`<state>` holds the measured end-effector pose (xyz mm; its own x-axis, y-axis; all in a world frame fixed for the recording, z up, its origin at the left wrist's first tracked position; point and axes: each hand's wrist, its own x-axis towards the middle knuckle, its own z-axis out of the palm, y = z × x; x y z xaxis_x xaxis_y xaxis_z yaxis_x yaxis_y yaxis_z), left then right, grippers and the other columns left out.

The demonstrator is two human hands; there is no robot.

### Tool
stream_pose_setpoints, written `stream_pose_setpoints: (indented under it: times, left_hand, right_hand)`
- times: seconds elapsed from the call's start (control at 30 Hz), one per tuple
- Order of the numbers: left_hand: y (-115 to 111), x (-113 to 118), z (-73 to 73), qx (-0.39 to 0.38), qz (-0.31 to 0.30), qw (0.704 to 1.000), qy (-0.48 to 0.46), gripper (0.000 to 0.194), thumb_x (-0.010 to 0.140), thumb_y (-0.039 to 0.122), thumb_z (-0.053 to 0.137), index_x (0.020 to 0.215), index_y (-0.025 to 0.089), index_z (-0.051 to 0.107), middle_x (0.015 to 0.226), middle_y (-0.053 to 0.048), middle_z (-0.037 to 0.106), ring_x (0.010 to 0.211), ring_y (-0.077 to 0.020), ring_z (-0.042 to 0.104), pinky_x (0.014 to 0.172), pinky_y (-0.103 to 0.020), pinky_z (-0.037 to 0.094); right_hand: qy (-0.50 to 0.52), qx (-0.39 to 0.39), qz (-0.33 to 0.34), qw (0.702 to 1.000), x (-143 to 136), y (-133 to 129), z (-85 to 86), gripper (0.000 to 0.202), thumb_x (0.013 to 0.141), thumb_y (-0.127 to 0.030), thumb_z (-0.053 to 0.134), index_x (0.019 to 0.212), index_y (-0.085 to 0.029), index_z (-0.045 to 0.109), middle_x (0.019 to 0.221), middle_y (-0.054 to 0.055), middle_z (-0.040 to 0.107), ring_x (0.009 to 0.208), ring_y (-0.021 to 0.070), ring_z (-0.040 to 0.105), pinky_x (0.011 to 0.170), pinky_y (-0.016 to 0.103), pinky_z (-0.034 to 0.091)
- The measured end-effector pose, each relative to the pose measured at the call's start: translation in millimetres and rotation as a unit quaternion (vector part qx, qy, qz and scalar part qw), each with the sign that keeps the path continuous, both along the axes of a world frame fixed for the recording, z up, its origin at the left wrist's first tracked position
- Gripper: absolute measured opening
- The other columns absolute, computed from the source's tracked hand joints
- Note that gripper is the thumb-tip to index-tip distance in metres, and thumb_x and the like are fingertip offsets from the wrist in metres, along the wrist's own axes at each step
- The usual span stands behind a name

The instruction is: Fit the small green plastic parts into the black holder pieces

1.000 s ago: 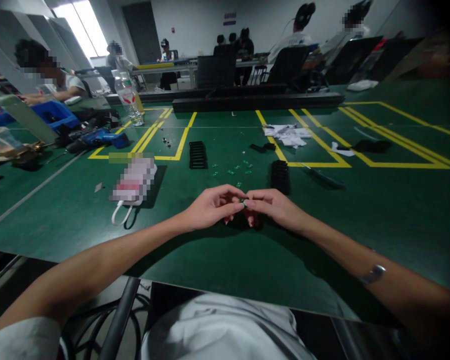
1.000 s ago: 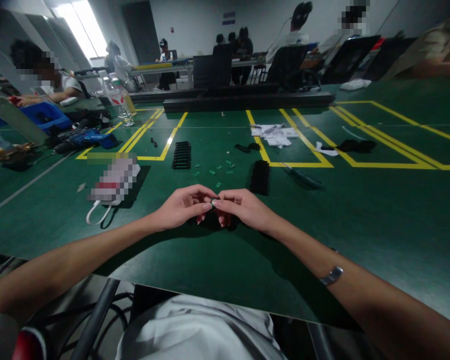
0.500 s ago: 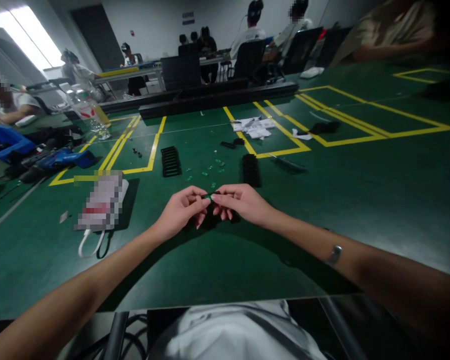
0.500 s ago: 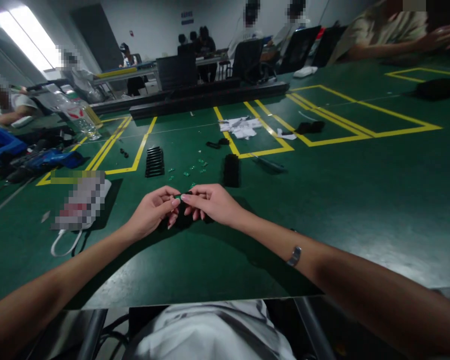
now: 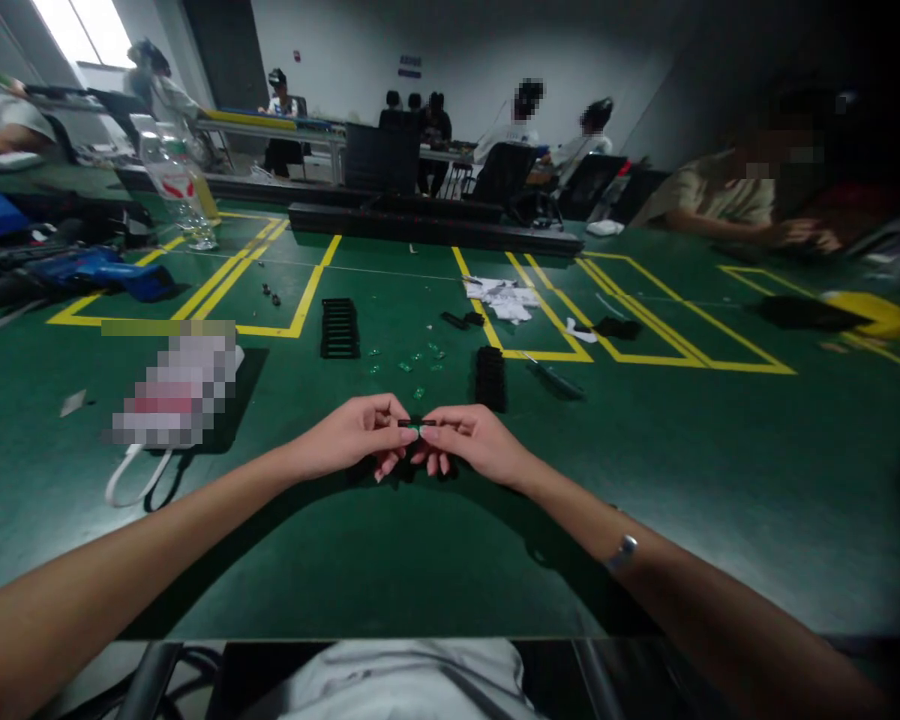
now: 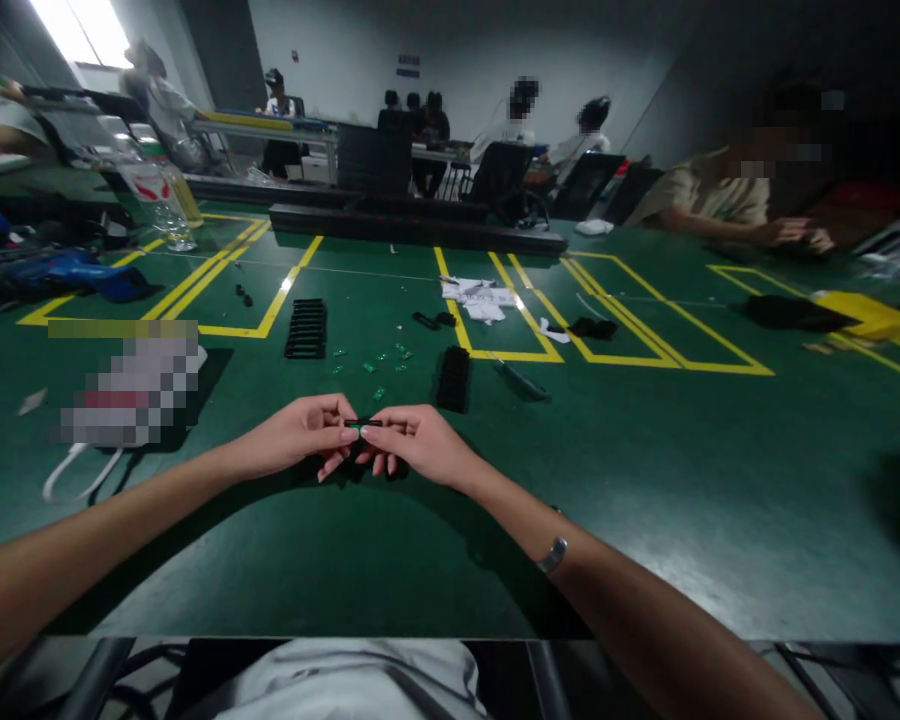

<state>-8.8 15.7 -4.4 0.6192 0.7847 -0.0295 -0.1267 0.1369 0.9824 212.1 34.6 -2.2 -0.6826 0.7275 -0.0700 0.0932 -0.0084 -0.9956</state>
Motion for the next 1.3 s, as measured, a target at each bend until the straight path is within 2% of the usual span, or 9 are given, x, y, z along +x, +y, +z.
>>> stream_pose_setpoints:
  times: [0.2,0.57,0.8,1.03,1.2,1.3]
  left_hand:
    - [1,-2,-0.9,-0.003,-0.006,1.000,0.006,0.030,0.087,0.037,0.070,0.095,0.014,0.051,0.077,-0.003,0.066,0.053,-0.0097,0.058,0.047,-0.021,0.048]
    - [4,-1,0.2,-0.035,-0.011,0.999,0.003,0.031,0.088,0.037,0.069,0.096,0.015,0.049,0.079,-0.004,0.067,0.050,-0.0085,0.055,0.045,-0.019,0.045]
    - [2,-1,2.5,-0.012,0.002,1.000,0.027,0.031,0.088,0.038,0.070,0.096,0.015,0.051,0.076,-0.003,0.065,0.050,-0.0087,0.055,0.045,-0.019,0.044]
    - [6,-1,0.6,-0.032,0.015,0.999,-0.006,0.031,0.087,0.036,0.071,0.097,0.015,0.051,0.070,0.000,0.062,0.049,-0.0083,0.054,0.045,-0.018,0.043]
    - [12,-2,-3.9,-0.026,0.014,0.999,-0.040,0.033,0.085,0.034,0.074,0.099,0.014,0.052,0.073,-0.002,0.062,0.054,-0.0089,0.055,0.048,-0.019,0.043]
    - [17,-1,-5.5,-0.031,0.033,0.998,-0.045,0.037,0.082,0.036,0.077,0.099,0.013,0.054,0.073,-0.002,0.062,0.057,-0.0094,0.056,0.052,-0.020,0.044]
  right_hand:
    - [-0.016,0.014,0.008,1.000,-1,0,0.0,0.034,0.089,-0.046,0.065,0.095,-0.012,0.068,0.082,0.009,0.075,0.058,0.0126,0.066,0.053,0.022,0.051]
    - [-0.021,-0.011,-0.004,1.000,-1,-2,-2.0,0.034,0.089,-0.048,0.064,0.096,-0.015,0.067,0.081,0.008,0.074,0.058,0.0127,0.066,0.052,0.022,0.049]
    - [-0.023,0.017,0.001,1.000,-3,0,-0.1,0.034,0.090,-0.048,0.062,0.093,-0.014,0.065,0.078,0.007,0.073,0.057,0.0121,0.065,0.053,0.022,0.049]
    - [-0.006,0.012,0.023,1.000,-5,12,-1.6,0.040,0.089,-0.051,0.063,0.094,-0.012,0.065,0.081,0.009,0.074,0.058,0.0129,0.067,0.054,0.024,0.052]
    - [0.011,0.021,0.005,1.000,-6,16,-6.4,0.041,0.088,-0.051,0.064,0.093,-0.010,0.065,0.083,0.010,0.074,0.061,0.0134,0.068,0.056,0.024,0.053]
    - [0.032,0.003,-0.016,0.999,-8,18,-7.8,0.042,0.085,-0.051,0.068,0.090,-0.010,0.066,0.081,0.010,0.073,0.062,0.0134,0.068,0.057,0.024,0.053]
